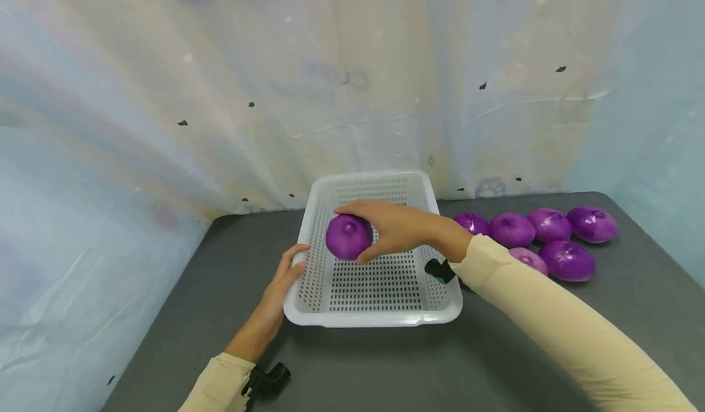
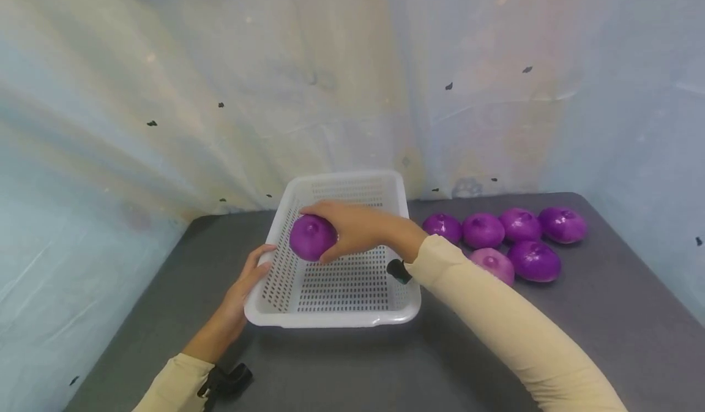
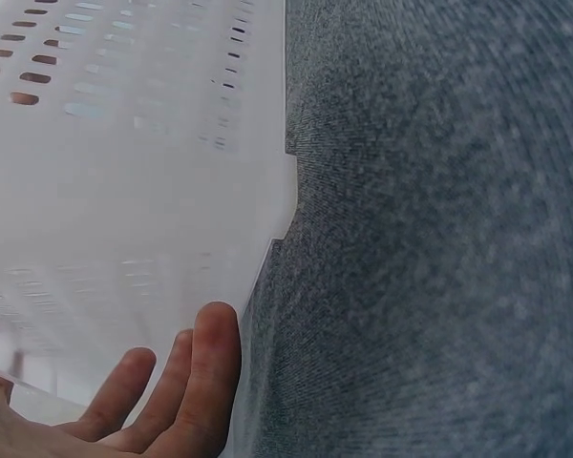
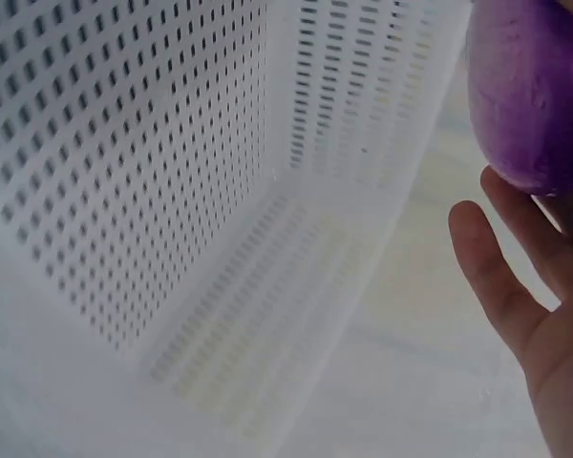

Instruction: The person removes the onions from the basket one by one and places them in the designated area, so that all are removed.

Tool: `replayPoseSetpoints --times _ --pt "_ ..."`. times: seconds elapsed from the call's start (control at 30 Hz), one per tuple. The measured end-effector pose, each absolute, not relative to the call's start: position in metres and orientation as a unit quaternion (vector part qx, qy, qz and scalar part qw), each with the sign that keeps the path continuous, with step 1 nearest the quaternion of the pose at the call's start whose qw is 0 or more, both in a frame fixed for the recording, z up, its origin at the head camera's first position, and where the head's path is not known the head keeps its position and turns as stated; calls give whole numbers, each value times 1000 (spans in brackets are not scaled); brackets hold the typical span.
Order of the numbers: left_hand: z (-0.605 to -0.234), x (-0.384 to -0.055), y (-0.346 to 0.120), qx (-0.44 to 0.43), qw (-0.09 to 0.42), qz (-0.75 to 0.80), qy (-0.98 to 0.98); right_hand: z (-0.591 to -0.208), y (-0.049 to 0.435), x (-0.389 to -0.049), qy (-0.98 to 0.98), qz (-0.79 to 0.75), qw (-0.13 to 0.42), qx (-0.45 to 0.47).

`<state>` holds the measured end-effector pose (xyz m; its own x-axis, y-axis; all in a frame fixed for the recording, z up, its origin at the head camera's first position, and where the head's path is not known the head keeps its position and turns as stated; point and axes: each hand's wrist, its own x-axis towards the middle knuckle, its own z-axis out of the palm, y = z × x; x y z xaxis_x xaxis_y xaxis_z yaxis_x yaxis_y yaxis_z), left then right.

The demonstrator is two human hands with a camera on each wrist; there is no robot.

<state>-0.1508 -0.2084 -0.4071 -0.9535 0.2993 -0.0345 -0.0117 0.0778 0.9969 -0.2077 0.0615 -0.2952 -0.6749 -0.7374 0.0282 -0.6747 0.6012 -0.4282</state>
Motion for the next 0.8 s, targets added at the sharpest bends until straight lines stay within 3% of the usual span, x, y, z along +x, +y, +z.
replayPoseSetpoints --times 0.3,0.57,0.8 --pt "-406 -153 -211 103 117 676 720 -282 95 -188 896 -213 47 -387" --pt "-406 -153 -210 103 116 673 723 -297 122 -174 896 -244 -9 -370" --pt "-408 -152 -210 106 121 674 721 -310 143 -164 881 -291 -23 -374"
